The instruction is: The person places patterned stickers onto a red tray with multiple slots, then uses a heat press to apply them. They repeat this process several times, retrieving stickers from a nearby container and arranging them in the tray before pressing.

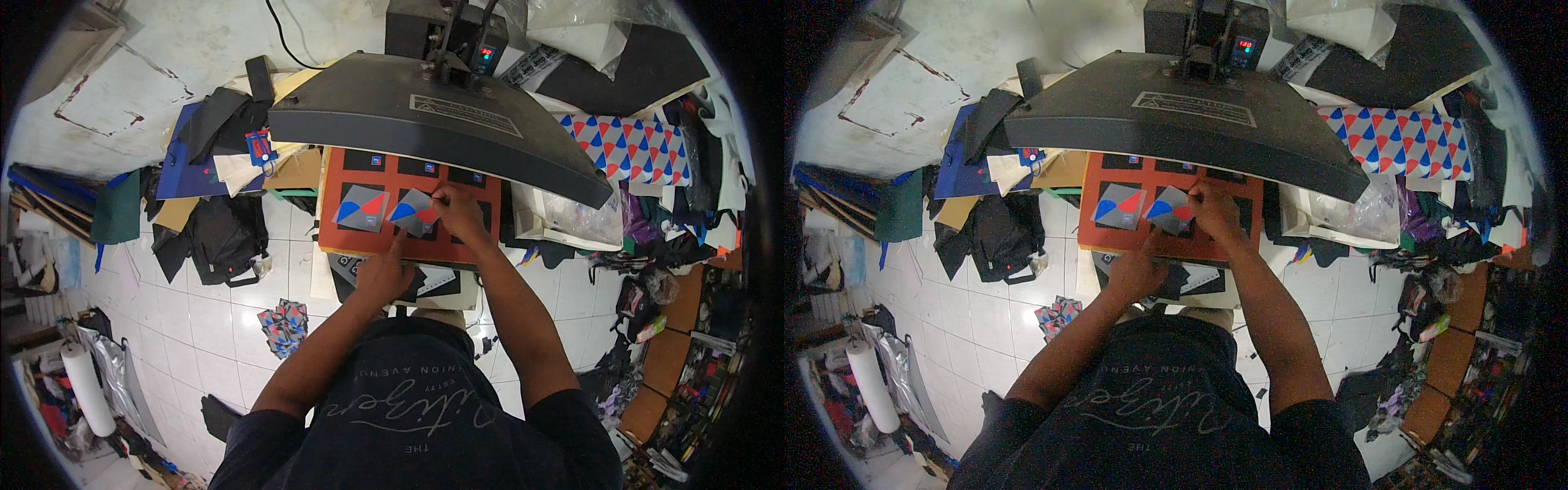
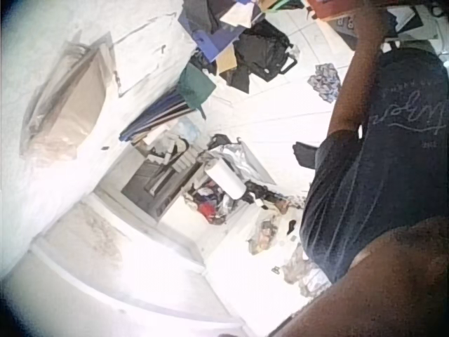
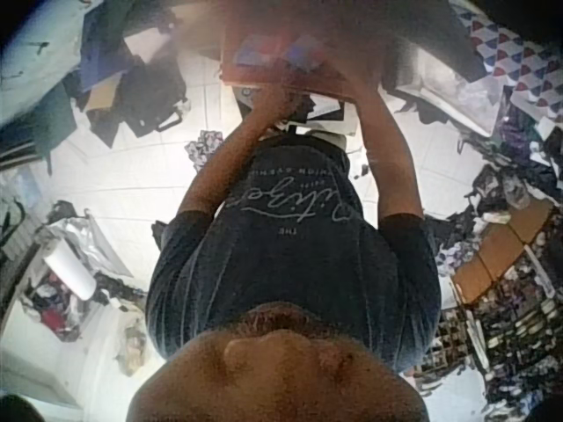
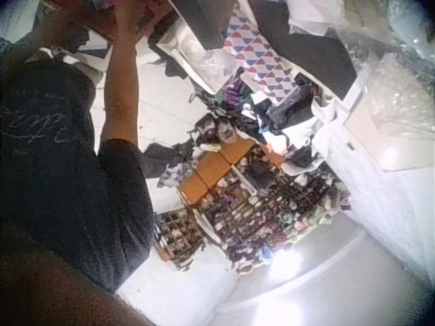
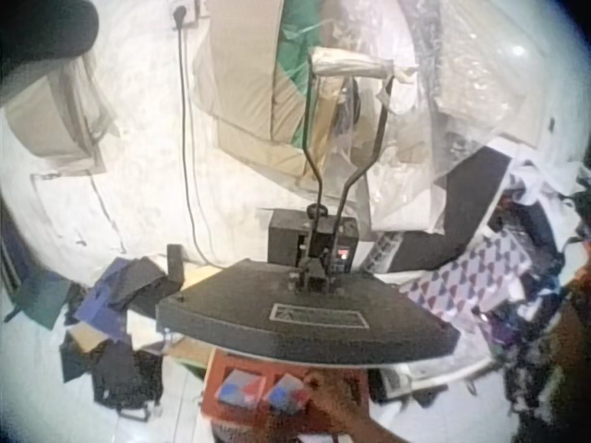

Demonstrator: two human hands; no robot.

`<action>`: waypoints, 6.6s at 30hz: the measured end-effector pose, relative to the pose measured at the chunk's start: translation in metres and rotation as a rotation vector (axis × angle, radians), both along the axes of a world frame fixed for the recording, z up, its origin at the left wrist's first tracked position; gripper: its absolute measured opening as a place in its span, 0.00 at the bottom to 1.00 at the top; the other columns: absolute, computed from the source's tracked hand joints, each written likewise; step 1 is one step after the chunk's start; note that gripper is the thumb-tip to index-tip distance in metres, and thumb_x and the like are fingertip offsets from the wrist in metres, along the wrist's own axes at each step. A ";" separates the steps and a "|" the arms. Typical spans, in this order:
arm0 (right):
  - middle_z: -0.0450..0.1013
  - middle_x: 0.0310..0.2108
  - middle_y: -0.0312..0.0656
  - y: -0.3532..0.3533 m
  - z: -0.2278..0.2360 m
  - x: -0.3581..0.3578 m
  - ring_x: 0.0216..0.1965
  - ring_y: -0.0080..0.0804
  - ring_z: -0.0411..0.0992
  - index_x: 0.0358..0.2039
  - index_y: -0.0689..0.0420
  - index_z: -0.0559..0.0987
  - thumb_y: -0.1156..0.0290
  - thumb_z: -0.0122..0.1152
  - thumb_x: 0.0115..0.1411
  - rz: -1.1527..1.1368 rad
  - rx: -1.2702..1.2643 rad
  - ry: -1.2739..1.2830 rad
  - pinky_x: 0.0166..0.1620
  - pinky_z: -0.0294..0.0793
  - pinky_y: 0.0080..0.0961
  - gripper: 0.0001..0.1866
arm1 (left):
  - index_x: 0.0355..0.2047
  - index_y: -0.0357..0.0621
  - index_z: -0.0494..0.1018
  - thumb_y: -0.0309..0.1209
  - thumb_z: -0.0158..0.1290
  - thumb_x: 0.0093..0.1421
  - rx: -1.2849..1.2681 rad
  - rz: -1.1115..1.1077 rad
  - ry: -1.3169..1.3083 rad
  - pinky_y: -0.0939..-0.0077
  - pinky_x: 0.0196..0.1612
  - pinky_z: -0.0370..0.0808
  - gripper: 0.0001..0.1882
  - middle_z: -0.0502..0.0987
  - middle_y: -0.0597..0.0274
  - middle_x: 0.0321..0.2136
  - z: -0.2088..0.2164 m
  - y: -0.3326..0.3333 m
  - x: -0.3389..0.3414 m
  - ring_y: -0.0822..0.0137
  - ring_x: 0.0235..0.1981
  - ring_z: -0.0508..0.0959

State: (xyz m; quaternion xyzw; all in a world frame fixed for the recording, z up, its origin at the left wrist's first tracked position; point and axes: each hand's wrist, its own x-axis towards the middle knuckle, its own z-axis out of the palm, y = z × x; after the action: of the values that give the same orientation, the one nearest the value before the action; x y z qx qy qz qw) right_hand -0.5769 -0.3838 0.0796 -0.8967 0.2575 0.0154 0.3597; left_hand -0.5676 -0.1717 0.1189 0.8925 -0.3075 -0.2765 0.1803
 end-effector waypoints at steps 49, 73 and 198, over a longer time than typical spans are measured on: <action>0.69 0.32 0.40 0.016 0.005 -0.049 0.36 0.40 0.72 0.41 0.52 0.77 0.66 0.57 0.58 0.193 -0.550 -0.225 0.41 0.72 0.38 0.11 | 0.61 0.52 0.58 0.39 0.53 0.52 -0.052 -0.004 -0.053 0.52 0.36 0.77 0.35 0.77 0.47 0.32 -0.017 -0.003 0.000 0.46 0.32 0.79; 0.69 0.34 0.40 0.013 0.003 -0.049 0.38 0.37 0.72 0.42 0.51 0.78 0.67 0.58 0.57 0.229 -0.616 -0.194 0.41 0.72 0.36 0.12 | 0.63 0.46 0.56 0.36 0.54 0.51 -0.016 -0.052 -0.027 0.54 0.36 0.77 0.38 0.77 0.45 0.37 -0.003 -0.001 0.003 0.47 0.34 0.79; 0.76 0.38 0.57 -0.340 0.068 -0.278 0.39 0.51 0.75 0.43 0.66 0.75 0.61 0.62 0.56 -0.593 -0.300 -0.195 0.44 0.71 0.36 0.22 | 0.48 0.39 0.71 0.41 0.56 0.57 0.157 0.208 0.367 0.68 0.32 0.74 0.23 0.79 0.48 0.28 0.000 -0.013 -0.121 0.60 0.29 0.79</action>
State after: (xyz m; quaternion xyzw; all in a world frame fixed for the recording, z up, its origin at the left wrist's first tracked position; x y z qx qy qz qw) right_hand -0.8544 -0.7237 0.1479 -0.8229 0.4708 -0.2136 0.2354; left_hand -0.6889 -0.1842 0.1184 0.8655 -0.1532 -0.4371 0.1906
